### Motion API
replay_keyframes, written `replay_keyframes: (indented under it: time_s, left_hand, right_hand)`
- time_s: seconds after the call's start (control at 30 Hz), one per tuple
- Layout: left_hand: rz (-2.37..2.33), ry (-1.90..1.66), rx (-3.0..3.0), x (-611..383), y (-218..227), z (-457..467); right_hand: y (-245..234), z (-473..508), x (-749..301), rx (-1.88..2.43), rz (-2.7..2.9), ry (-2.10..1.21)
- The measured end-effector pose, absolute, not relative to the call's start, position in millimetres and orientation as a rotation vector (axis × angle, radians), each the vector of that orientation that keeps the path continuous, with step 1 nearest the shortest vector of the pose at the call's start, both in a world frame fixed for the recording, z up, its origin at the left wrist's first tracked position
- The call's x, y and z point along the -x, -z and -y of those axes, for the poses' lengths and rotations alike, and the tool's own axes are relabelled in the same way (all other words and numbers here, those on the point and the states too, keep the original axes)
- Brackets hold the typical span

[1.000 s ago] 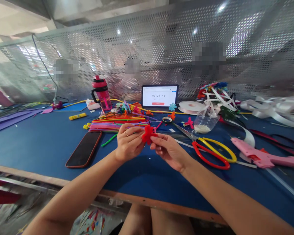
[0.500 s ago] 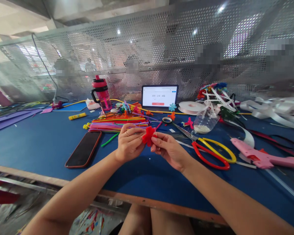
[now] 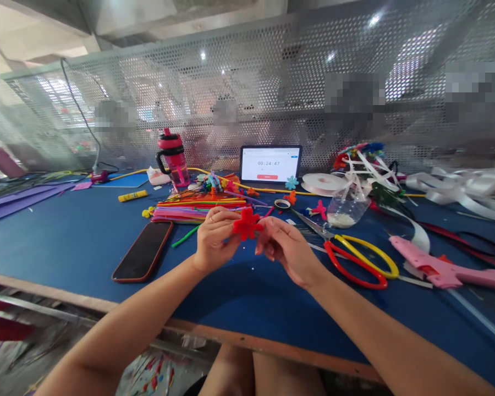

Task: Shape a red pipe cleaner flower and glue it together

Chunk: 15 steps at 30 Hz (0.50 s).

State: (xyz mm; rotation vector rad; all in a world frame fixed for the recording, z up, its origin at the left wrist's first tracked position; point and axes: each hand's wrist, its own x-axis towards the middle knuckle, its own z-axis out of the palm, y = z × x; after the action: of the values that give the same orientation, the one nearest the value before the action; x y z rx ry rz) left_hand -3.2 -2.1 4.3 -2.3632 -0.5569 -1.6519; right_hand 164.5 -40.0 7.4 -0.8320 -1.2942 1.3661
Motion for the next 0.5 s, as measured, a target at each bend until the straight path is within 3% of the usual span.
replay_keyframes:
  time_s: [0.17, 0.23, 0.5]
  left_hand:
    - [0.580, 1.756, 2.377, 4, -6, 1]
    - [0.576, 1.763, 2.379, 5, -7, 0]
    - [0.499, 1.685, 2.346, 2, -4, 1]
  right_hand:
    - [-13, 49, -171, 0.909, 1.648, -0.398]
    - [-15, 54, -169, 0.904, 1.693, -0.261]
    - [-8, 53, -150, 0.861, 1.187, -1.221]
